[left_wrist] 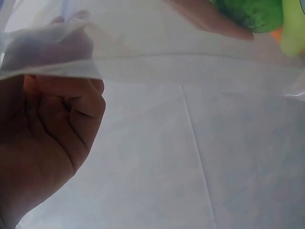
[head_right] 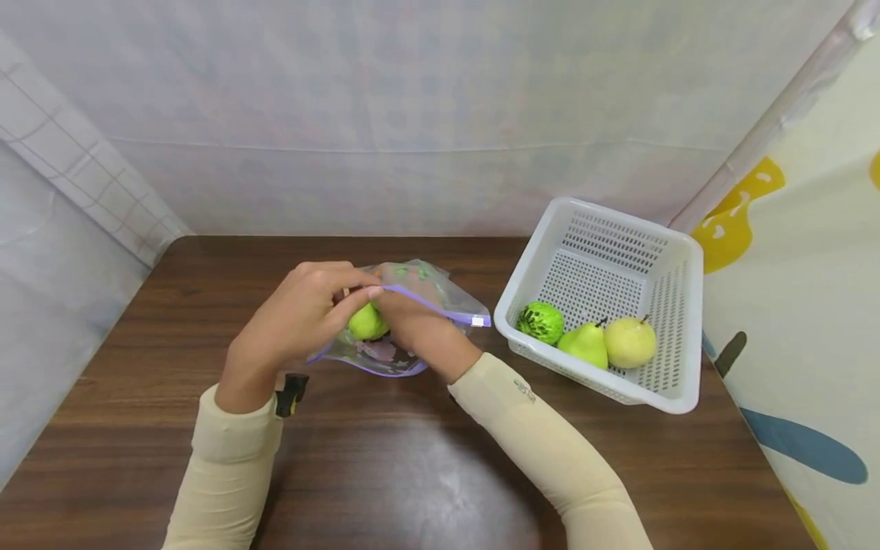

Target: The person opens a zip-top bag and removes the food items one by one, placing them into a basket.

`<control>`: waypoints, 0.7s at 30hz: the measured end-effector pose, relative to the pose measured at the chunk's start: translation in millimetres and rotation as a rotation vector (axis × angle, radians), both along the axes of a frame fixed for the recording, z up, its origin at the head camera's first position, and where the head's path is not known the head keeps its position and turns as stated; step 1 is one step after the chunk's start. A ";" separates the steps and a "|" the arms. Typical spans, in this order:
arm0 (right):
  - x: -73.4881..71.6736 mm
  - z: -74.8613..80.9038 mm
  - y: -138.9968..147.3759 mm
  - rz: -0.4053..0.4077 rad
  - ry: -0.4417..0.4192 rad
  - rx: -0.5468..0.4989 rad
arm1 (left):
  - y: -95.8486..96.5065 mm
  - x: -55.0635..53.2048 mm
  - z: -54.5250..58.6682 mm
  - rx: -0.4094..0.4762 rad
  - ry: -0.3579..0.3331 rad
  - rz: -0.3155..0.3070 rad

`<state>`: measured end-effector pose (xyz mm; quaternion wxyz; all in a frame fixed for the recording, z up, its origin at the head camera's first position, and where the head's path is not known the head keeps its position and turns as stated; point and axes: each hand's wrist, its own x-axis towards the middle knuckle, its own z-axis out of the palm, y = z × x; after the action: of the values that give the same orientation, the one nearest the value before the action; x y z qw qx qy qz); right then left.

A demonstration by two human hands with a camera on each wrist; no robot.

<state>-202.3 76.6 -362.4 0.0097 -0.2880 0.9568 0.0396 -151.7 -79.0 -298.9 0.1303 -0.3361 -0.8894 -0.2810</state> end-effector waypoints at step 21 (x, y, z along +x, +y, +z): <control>1.7 -0.7 3.4 -0.023 -0.060 0.050 | 1.3 -0.9 -2.8 0.010 0.001 -0.013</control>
<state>-200.6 80.1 -363.1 0.0461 -0.2776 0.9580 0.0547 -152.6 -77.7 -301.7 0.1306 -0.3414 -0.8857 -0.2863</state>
